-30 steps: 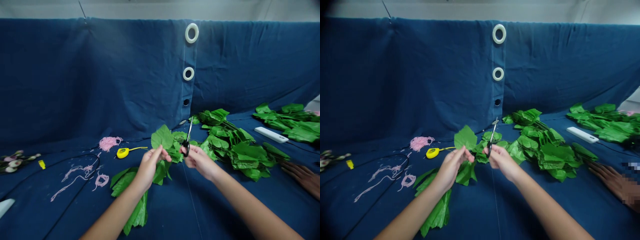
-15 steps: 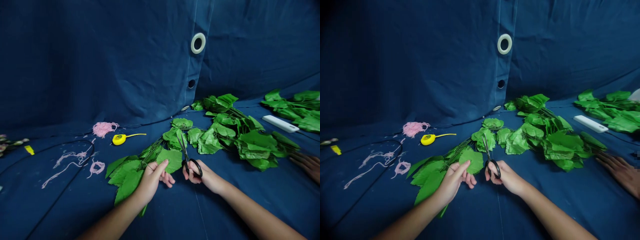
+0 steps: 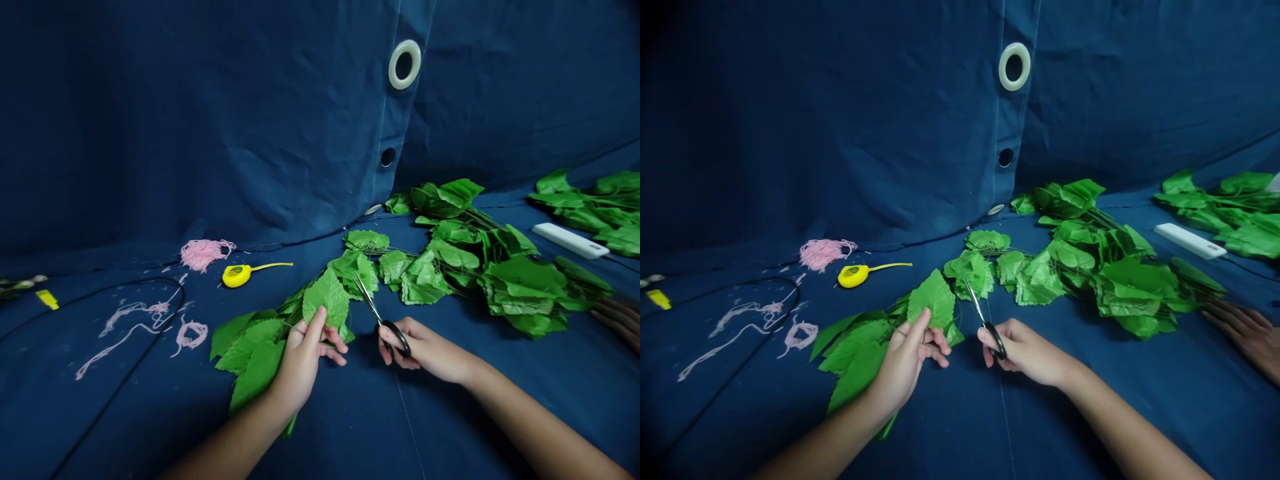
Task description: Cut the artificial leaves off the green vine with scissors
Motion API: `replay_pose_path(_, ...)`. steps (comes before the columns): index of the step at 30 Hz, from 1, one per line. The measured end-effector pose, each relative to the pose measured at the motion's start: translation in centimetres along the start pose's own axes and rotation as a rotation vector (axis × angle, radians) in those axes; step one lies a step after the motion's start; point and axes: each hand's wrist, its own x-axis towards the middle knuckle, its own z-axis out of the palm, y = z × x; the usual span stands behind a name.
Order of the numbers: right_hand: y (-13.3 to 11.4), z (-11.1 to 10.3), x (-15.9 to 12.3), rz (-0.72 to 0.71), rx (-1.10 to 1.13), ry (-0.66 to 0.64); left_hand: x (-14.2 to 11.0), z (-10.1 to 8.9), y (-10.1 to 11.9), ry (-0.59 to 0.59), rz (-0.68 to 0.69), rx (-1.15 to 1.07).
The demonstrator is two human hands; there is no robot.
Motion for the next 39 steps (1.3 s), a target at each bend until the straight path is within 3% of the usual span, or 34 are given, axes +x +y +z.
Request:
replay_pose_path(12,0.5,3.9,0.5,0.032,0.249,-0.011,0.5,-0.4,-1.0,-0.017,0.11,0.021)
replay_pose_path(19,0.7,3.2,0.5,-0.005,0.183,0.004,0.2,-0.2,-0.5,-0.025,0.035,-0.022)
replay_pose_path(29,-0.6,2.6,-0.3,0.019,-0.03,0.049,0.2,-0.4,-0.6,-0.068,0.074,-0.062)
replay_pose_path(39,-0.4,2.6,-0.2,0.036,-0.052,0.047,0.1,-0.4,-0.6,-0.066,0.072,-0.025)
